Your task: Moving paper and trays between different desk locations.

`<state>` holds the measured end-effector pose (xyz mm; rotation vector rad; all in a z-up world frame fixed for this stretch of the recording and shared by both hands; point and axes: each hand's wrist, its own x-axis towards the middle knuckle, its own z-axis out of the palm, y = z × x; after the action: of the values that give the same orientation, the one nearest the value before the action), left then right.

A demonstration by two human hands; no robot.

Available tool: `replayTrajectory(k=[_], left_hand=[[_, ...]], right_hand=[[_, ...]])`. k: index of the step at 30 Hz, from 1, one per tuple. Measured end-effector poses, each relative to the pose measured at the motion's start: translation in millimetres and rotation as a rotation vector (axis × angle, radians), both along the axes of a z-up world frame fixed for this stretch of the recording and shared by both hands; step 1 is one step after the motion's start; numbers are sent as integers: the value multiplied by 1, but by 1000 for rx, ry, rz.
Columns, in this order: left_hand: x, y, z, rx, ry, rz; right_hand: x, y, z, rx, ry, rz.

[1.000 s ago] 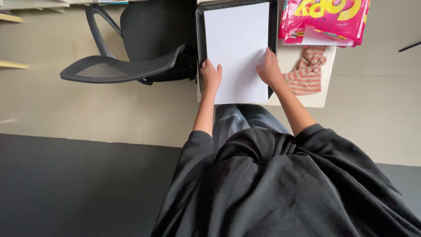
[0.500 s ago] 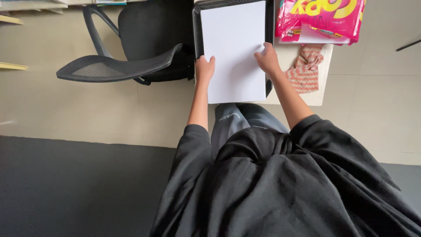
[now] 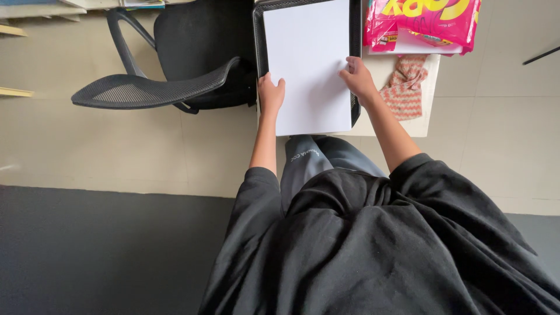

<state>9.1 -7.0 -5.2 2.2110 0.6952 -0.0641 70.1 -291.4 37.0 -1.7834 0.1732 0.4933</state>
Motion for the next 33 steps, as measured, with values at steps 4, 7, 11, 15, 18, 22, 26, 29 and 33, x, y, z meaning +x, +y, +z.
replayTrajectory(k=[4, 7, 11, 15, 18, 22, 26, 29, 33], left_hand=[[-7, 0, 3, 7, -58, -41], [-14, 3, 11, 8, -30, -43], [-35, 6, 44, 118, -141, 40], [-59, 8, 64, 178, -195, 93], [-72, 17, 30, 88, -178, 156], [-73, 19, 41, 113, -191, 118], [-74, 28, 46, 14, -254, 120], [-77, 37, 11, 33, -318, 77], [-71, 50, -44, 67, -237, 25]], right_hand=[[-4, 5, 35, -255, 14, 100], [-11, 2, 49, -399, -68, 141], [-30, -20, 33, -471, -551, 66], [-48, -39, -5, -527, -610, 77], [-55, -41, -23, -452, -451, 65], [-54, -30, 13, -512, -378, 40], [-57, -23, 24, -556, -387, -4], [-62, -16, 31, -679, -414, -24], [-64, -14, 30, -749, -478, -31]])
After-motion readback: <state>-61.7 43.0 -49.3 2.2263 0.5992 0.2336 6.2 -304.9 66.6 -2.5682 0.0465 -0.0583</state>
